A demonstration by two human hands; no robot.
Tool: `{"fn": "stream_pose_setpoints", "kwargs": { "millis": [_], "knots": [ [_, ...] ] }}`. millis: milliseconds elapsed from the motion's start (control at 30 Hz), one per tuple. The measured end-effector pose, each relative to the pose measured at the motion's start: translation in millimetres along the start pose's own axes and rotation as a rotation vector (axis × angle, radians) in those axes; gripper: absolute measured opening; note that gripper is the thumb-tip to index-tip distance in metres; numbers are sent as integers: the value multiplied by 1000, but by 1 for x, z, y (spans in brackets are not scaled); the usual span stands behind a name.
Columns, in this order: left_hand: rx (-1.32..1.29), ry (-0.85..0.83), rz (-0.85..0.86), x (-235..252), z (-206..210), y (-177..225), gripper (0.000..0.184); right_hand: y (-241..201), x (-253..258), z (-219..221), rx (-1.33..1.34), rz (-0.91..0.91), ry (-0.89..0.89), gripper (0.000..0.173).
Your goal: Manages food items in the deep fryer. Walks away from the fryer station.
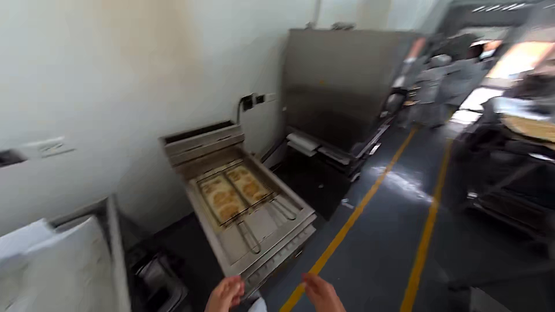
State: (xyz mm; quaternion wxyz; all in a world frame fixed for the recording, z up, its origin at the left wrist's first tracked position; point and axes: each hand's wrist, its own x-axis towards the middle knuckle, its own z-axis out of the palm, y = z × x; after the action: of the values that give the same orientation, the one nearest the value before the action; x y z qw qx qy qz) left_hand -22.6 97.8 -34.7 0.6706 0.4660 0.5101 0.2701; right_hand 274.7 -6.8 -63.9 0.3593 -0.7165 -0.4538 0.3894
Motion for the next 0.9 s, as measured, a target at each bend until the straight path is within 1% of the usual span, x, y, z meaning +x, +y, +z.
{"fn": "stream_pose_setpoints", "kwargs": {
  "millis": [67,133,200,267,333,400,433,500,567,633,667,733,800,900],
  "knots": [
    [-39,151,27,32,-11,3,45,-17,42,1,4,-51,-4,31],
    [-88,248,23,62,-18,6,46,-31,80,-7,11,-76,63,30],
    [-152,265,-22,85,-17,12,46,-42,114,-22,-3,-77,136,32],
    [-208,229,-74,113,-10,15,47,-49,157,-41,-53,-84,161,36],
    [-293,201,-164,129,5,17,46,-47,194,-52,-62,-9,63,45],
    [-392,183,-234,139,22,29,42,-50,225,-51,84,146,-80,51],
    [-440,162,-256,145,29,36,42,-57,239,-46,196,233,-159,50],
    [-531,154,-290,159,44,44,45,-72,265,-34,358,368,-329,43],
    [-598,215,-307,171,58,50,45,-75,292,-20,390,424,-453,36],
    [-606,324,-287,187,65,62,41,-81,322,-10,399,438,-546,31],
    [-591,379,-265,194,68,68,37,-83,333,-5,404,437,-561,27],
    [-552,437,-227,208,69,81,31,-90,344,1,395,425,-531,22],
    [-501,448,-243,204,71,90,27,-97,332,-2,365,433,-512,21],
    [-458,443,-281,179,78,101,21,-100,306,-28,346,440,-579,19]
  ]
}}
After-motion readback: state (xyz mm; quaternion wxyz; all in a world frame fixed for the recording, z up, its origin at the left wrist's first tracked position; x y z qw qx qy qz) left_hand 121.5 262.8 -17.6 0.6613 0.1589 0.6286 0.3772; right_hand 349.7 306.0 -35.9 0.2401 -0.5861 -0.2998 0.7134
